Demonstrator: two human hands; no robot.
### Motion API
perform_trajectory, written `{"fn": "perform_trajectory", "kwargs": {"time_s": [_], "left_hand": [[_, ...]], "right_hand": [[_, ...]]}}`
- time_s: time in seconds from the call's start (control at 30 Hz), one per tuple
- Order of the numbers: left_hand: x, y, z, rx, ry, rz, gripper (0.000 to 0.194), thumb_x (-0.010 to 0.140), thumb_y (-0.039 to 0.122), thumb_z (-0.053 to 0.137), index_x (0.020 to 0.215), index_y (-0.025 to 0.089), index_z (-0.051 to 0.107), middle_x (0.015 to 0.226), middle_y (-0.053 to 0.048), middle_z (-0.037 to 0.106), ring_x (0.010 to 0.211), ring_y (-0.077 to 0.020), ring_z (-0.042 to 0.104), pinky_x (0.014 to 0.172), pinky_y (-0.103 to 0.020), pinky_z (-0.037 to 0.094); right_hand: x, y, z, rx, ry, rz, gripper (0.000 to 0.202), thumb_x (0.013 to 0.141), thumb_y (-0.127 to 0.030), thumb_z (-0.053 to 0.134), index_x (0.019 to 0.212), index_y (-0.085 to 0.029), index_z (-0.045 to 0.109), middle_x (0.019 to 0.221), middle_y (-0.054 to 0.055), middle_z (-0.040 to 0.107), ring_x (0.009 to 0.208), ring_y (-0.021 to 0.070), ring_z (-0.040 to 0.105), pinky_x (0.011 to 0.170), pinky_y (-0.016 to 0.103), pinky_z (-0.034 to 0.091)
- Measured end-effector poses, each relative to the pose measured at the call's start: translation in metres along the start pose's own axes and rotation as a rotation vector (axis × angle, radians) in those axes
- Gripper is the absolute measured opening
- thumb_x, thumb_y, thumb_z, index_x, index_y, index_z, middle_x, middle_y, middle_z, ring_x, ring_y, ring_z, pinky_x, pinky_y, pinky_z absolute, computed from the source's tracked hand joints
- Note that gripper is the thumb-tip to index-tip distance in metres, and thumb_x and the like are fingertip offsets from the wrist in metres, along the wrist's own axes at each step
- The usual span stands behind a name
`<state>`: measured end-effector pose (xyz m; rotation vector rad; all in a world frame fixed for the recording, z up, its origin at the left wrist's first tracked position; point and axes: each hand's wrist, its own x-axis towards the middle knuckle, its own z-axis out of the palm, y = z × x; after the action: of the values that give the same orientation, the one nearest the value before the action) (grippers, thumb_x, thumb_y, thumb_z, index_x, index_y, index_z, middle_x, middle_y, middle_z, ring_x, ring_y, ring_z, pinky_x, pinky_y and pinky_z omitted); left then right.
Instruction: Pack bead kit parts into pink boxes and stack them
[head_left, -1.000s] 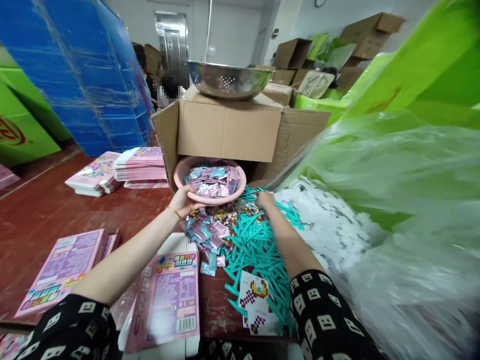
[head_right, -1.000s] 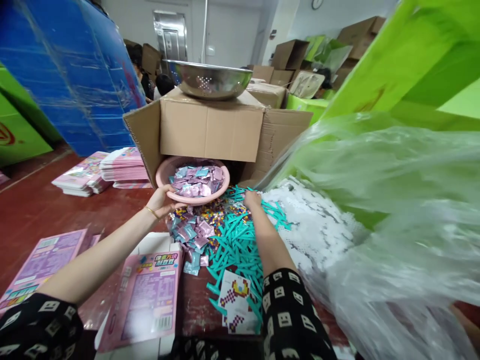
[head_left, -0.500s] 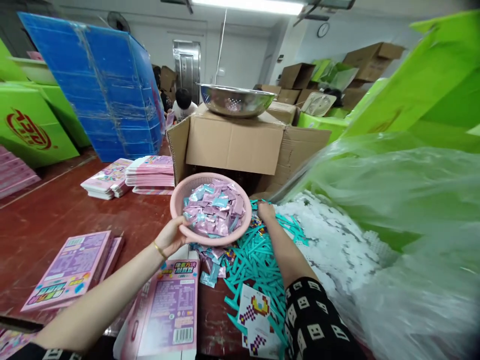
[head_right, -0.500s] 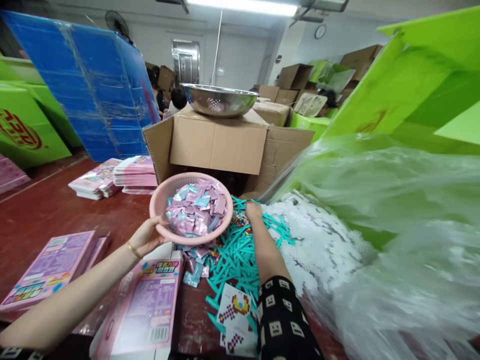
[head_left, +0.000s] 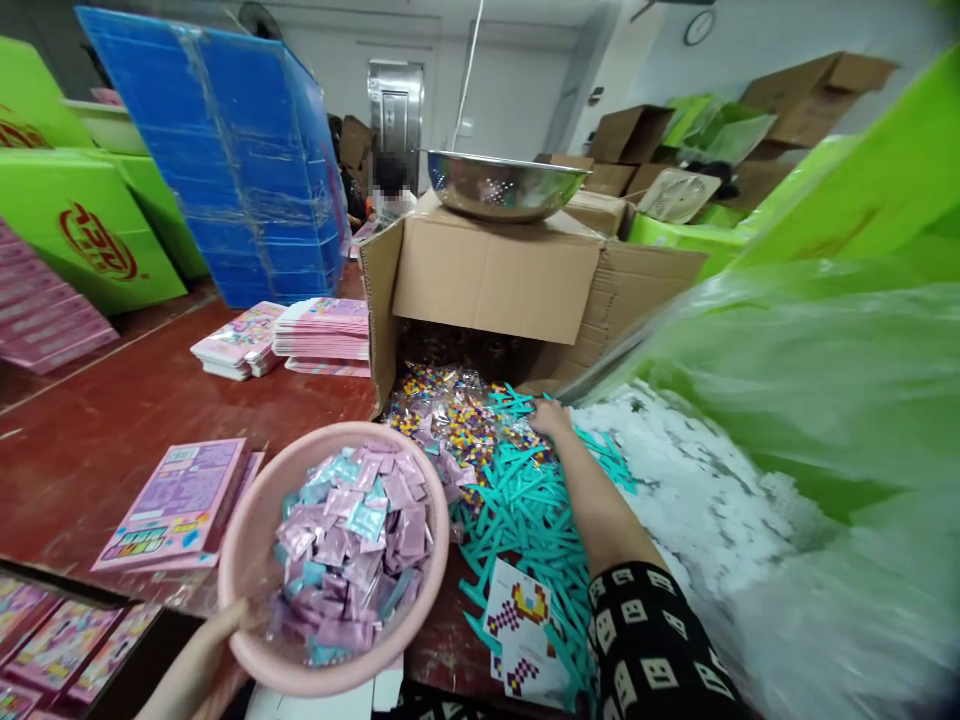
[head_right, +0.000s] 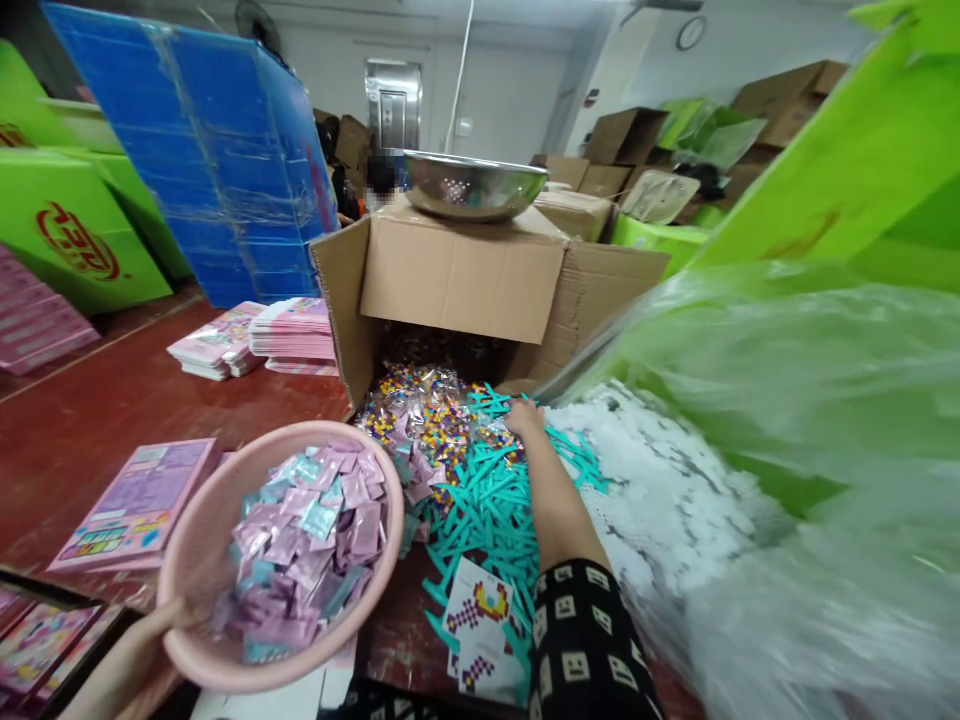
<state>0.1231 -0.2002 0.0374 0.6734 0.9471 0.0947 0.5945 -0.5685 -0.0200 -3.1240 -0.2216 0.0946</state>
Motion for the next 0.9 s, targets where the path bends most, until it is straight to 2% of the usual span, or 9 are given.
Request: {"fn": "perform_trajectory", "kwargs": {"time_s": [0.17, 0.33, 0.47, 0.53, 0.6, 0.67, 0.73, 0.8, 0.9], "left_hand": [[-0.001, -0.026, -0.021, -0.004, -0.018, -0.061, 0.087, 0.048, 0.0, 0.078, 0.131, 0.015, 0.061, 0.107, -0.008, 0.077, 0.113, -0.0387, 0.066, 0.099, -0.044, 0.056], [-0.011, -0.024, -0.006, 0.072, -0.014, 0.053, 0.077, 0.054, 0.014, 0.08, 0.129, 0.013, 0.062, 0.109, -0.01, 0.076, 0.116, -0.0366, 0.065, 0.103, -0.043, 0.052], [-0.013, -0.02, 0.002, 0.096, -0.111, 0.065, 0.068, 0.063, 0.025, 0.079, 0.127, 0.009, 0.063, 0.114, -0.014, 0.074, 0.116, -0.0367, 0.064, 0.107, -0.047, 0.047], [-0.012, -0.019, 0.002, 0.12, -0.136, 0.075, 0.065, 0.065, 0.028, 0.08, 0.125, 0.009, 0.064, 0.116, -0.015, 0.073, 0.117, -0.037, 0.064, 0.108, -0.047, 0.045], [-0.009, -0.018, 0.0, 0.136, -0.143, 0.088, 0.063, 0.067, 0.032, 0.08, 0.124, 0.009, 0.065, 0.117, -0.016, 0.072, 0.118, -0.0368, 0.063, 0.109, -0.047, 0.044], [-0.008, -0.016, -0.002, 0.143, -0.166, 0.096, 0.064, 0.069, 0.035, 0.081, 0.125, 0.008, 0.064, 0.12, -0.018, 0.071, 0.119, -0.0366, 0.063, 0.11, -0.047, 0.044], [-0.008, -0.014, -0.004, 0.152, -0.217, 0.093, 0.069, 0.069, 0.037, 0.083, 0.128, 0.008, 0.062, 0.123, -0.019, 0.069, 0.12, -0.0363, 0.062, 0.11, -0.047, 0.043], [-0.009, -0.012, -0.004, 0.158, -0.268, 0.086, 0.076, 0.067, 0.038, 0.085, 0.133, 0.009, 0.059, 0.124, -0.019, 0.069, 0.121, -0.0365, 0.061, 0.111, -0.046, 0.043], [-0.01, -0.011, -0.006, 0.142, -0.301, 0.089, 0.082, 0.067, 0.038, 0.086, 0.138, 0.011, 0.055, 0.125, -0.017, 0.068, 0.122, -0.0362, 0.061, 0.111, -0.046, 0.043]], "right_hand": [[0.009, -0.009, -0.008, 0.029, 0.062, 0.067, 0.04, 0.079, -0.026, 0.067, 0.116, -0.013, 0.071, 0.121, 0.021, 0.067, 0.118, 0.0338, 0.058, 0.096, 0.042, 0.045], [-0.002, -0.005, -0.026, 0.132, 0.169, 0.114, 0.029, 0.077, -0.024, 0.068, 0.101, -0.009, 0.076, 0.095, 0.018, 0.074, 0.089, 0.0267, 0.068, 0.076, 0.032, 0.051], [-0.029, -0.016, -0.03, 0.304, 0.356, 0.131, 0.039, 0.085, -0.036, 0.059, 0.107, -0.007, 0.073, 0.1, 0.02, 0.073, 0.086, 0.0279, 0.067, 0.072, 0.036, 0.052], [-0.05, -0.038, -0.022, 0.554, 0.353, 0.017, 0.041, 0.081, -0.043, 0.061, 0.1, -0.009, 0.074, 0.088, 0.016, 0.074, 0.074, 0.0259, 0.067, 0.066, 0.036, 0.053], [-0.075, -0.07, -0.013, 0.761, 0.227, -0.163, 0.04, 0.076, -0.048, 0.065, 0.089, -0.012, 0.075, 0.072, 0.011, 0.072, 0.063, 0.024, 0.065, 0.061, 0.036, 0.054], [-0.102, -0.103, -0.01, 0.807, 0.127, -0.28, 0.04, 0.075, -0.052, 0.064, 0.084, -0.014, 0.075, 0.073, 0.011, 0.072, 0.069, 0.0264, 0.067, 0.068, 0.041, 0.056], [-0.134, -0.132, -0.019, 0.796, 0.158, -0.368, 0.043, 0.075, -0.052, 0.066, 0.095, -0.016, 0.075, 0.097, 0.015, 0.073, 0.095, 0.031, 0.068, 0.087, 0.048, 0.054], [-0.173, -0.155, -0.038, 0.749, 0.107, -0.631, 0.057, 0.075, -0.049, 0.07, 0.123, -0.02, 0.067, 0.134, 0.015, 0.06, 0.127, 0.0323, 0.053, 0.107, 0.05, 0.042], [-0.235, -0.187, -0.065, 0.474, -0.241, -1.152, 0.099, 0.063, -0.041, 0.083, 0.151, -0.031, 0.037, 0.162, 0.01, 0.025, 0.147, 0.0362, 0.026, 0.116, 0.054, 0.03]]}}
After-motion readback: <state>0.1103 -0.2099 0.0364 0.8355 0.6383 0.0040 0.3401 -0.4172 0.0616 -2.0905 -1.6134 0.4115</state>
